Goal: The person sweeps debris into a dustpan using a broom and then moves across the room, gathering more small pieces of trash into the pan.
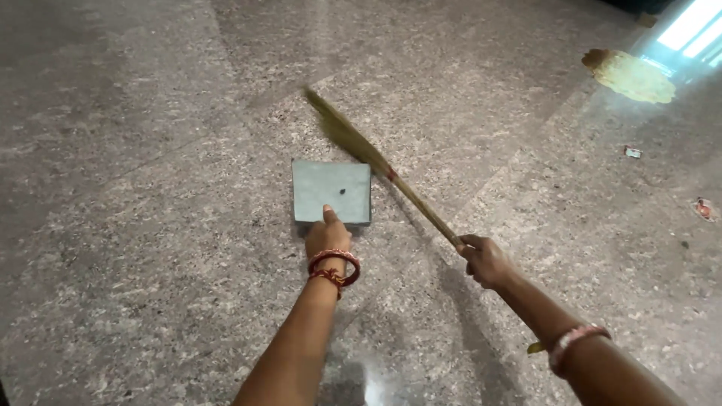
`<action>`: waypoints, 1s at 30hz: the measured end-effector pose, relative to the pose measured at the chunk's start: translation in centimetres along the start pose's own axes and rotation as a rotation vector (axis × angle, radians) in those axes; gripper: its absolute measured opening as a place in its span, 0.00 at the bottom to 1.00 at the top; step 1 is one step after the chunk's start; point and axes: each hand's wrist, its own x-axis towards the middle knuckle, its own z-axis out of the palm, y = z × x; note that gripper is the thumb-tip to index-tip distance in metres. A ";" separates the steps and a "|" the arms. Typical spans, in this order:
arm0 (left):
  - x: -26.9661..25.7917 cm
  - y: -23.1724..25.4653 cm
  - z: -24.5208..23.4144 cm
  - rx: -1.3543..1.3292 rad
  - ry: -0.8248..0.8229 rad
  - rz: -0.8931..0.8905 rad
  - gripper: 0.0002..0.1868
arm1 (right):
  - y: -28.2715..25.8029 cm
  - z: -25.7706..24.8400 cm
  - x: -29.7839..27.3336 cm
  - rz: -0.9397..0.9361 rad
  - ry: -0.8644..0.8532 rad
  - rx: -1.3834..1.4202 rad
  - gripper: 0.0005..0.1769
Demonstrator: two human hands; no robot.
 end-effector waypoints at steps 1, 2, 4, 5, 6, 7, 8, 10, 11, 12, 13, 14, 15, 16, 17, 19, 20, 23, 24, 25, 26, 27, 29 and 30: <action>0.0 0.3 -0.3 0.000 -0.003 -0.001 0.43 | -1.4 -0.2 -0.3 0.003 0.001 -0.002 0.25; -0.2 0.3 -0.6 -0.025 -0.025 -0.017 0.43 | -2.7 -0.3 -0.6 0.081 0.032 0.004 0.24; -0.7 0.7 -1.5 -0.047 -0.047 -0.040 0.42 | -4.1 0.0 -0.1 0.163 0.058 0.006 0.24; -1.1 1.0 -2.1 -0.059 -0.061 -0.079 0.43 | -4.3 0.4 0.7 0.153 0.123 0.038 0.24; -1.6 1.6 -2.5 -0.072 -0.082 -0.115 0.43 | -4.2 0.5 1.5 0.147 0.193 0.068 0.24; -0.7 0.6 -1.7 -0.072 -0.088 -0.121 0.43 | -4.8 0.8 0.7 0.154 0.191 0.062 0.24; 0.4 -0.1 -1.2 -0.036 -0.046 -0.058 0.43 | -5.7 1.2 0.2 0.134 0.150 0.140 0.23; 0.7 0.1 -1.7 0.007 -0.004 0.008 0.42 | -6.2 1.9 0.0 0.118 0.109 0.223 0.23; 0.0 0.9 -2.6 -0.025 -0.052 -0.055 0.42 | -5.8 2.3 0.4 0.052 0.037 0.148 0.23; -1.0 1.6 -3.3 -0.060 -0.102 -0.124 0.43 | -5.2 2.6 0.7 -0.013 -0.036 0.067 0.23; -0.6 1.6 -3.4 -0.058 -0.104 -0.127 0.43 | -5.3 2.3 0.6 -0.009 -0.037 0.066 0.23; -0.1 1.5 -3.8 -0.053 -0.112 -0.098 0.42 | -5.7 2.2 0.6 0.037 -0.019 0.089 0.23; 0.4 1.3 -4.1 -0.048 -0.120 -0.069 0.42 | -6.0 2.1 0.6 0.083 -0.001 0.112 0.23; 0.2 1.7 -4.6 -0.046 -0.113 -0.073 0.42 | -6.0 2.3 1.9 0.079 -0.009 0.113 0.23; 0.0 2.0 -5.1 -0.038 -0.093 -0.085 0.42 | -6.0 2.5 3.2 0.100 0.046 0.175 0.23; 0.4 2.0 -5.4 -0.034 -0.064 -0.107 0.42 | -7.1 2.7 3.8 0.115 0.089 0.231 0.24; 1.1 1.6 -5.3 -0.041 -0.067 -0.086 0.43 | -8.1 2.8 3.0 0.072 0.101 0.221 0.24; 1.4 2.1 -5.9 -0.149 -0.057 -0.124 0.40 | -10.2 3.6 2.0 -0.033 0.047 0.181 0.23; 1.1 2.5 -6.2 -0.251 -0.056 -0.177 0.37 | -10.6 4.0 1.8 -0.086 -0.010 0.152 0.23; 1.1 2.7 -6.8 -0.247 -0.044 -0.179 0.37 | -10.1 4.4 2.7 -0.092 -0.021 0.157 0.23; 1.0 2.9 -7.5 -0.260 -0.069 -0.159 0.37 | -9.6 4.9 3.6 -0.109 -0.057 0.157 0.22; 0.9 3.1 -8.1 -0.273 -0.094 -0.139 0.37 | -9.1 5.3 4.5 -0.127 -0.094 0.157 0.22; 0.2 3.7 -9.1 -0.295 -0.076 -0.162 0.37 | -8.4 5.0 5.3 -0.069 -0.058 0.146 0.22; -0.2 4.2 -9.7 -0.319 -0.067 -0.177 0.37 | -8.1 4.8 5.8 -0.008 -0.011 0.136 0.21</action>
